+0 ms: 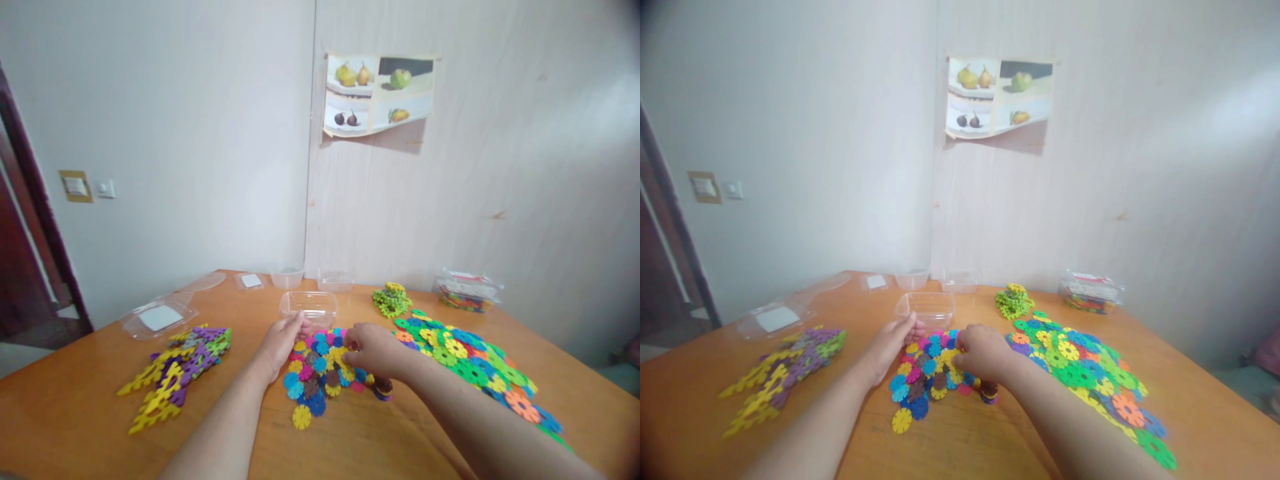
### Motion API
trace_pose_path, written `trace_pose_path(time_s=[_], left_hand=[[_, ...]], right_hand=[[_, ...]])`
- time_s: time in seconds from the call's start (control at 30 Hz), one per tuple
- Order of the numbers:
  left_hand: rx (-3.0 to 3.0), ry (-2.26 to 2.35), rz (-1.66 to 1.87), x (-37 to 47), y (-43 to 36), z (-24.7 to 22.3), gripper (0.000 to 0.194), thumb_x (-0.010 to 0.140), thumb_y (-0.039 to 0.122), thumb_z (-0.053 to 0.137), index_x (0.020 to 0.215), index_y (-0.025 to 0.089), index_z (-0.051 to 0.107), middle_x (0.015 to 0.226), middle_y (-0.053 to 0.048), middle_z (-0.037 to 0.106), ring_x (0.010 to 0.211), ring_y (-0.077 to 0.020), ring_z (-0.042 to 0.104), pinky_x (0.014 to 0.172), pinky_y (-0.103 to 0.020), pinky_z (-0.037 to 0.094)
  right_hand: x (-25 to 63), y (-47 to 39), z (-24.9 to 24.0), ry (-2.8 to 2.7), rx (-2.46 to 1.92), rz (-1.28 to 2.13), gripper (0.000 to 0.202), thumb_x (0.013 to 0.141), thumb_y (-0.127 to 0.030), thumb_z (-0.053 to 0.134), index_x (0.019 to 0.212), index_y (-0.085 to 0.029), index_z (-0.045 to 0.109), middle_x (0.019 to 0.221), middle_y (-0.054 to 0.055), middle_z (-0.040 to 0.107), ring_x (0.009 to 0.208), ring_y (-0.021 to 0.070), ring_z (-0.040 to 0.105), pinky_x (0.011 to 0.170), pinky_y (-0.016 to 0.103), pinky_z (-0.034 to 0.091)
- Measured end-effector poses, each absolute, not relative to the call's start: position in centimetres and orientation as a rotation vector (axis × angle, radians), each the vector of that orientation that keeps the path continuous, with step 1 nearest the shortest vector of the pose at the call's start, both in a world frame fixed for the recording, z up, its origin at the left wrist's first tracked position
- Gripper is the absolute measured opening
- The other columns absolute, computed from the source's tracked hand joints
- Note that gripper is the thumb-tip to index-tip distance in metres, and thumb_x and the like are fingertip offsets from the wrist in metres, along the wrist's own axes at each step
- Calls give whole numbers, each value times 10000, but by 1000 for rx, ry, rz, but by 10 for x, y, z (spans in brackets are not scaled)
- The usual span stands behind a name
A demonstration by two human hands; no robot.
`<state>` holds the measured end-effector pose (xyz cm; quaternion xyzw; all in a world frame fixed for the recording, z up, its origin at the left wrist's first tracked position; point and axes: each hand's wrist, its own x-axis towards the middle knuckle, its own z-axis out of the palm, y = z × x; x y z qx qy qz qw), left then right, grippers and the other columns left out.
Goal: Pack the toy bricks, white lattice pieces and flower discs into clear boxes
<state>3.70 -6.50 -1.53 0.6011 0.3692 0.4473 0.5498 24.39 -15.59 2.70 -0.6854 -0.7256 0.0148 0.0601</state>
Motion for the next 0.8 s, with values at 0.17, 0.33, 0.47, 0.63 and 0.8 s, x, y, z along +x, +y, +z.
trace_pose_path(time_s=[0.17, 0.33, 0.47, 0.63, 0.8], left_hand=[[1396, 861, 1068, 37, -66, -14, 621, 730, 709, 639, 910, 120, 709, 949, -142, 728, 862, -229, 672, 843, -356, 503], [1401, 859, 1080, 38, -65, -16, 617, 743, 707, 628, 909, 118, 711, 937, -139, 730, 851, -223, 672, 839, -353, 502], [1400, 869, 1088, 38, -64, -16, 618, 747, 709, 619, 894, 116, 713, 915, -141, 728, 845, -224, 675, 828, -353, 503], [1361, 943, 1202, 34, -60, -16, 599, 729, 711, 620, 810, 121, 690, 783, -115, 707, 732, -204, 656, 704, -318, 495], [1277, 1035, 1397, 29, -56, -15, 513, 719, 661, 627, 695, 149, 636, 638, -48, 640, 595, -158, 597, 590, -270, 462]], right_hand=[[252, -166, 36, -2139, -2037, 90, 232, 774, -345, 625, 934, -223, 740, 921, 44, 724, 792, 185, 632, 613, 254, 343], [266, -196, 53, -2080, -2029, 239, 162, 750, -270, 624, 845, -199, 734, 836, 31, 714, 717, 158, 600, 593, 241, 345], [274, -219, 55, -2117, -2012, 268, 118, 739, -303, 647, 750, -208, 716, 779, 11, 694, 681, 149, 578, 561, 238, 324], [282, -230, 49, -2164, -1953, 242, 179, 772, -379, 655, 811, -224, 737, 794, 13, 700, 707, 159, 595, 576, 239, 337], [288, -220, 50, -2017, -1994, 257, 215, 802, -314, 612, 942, -233, 754, 863, 20, 729, 749, 165, 629, 635, 245, 388]])
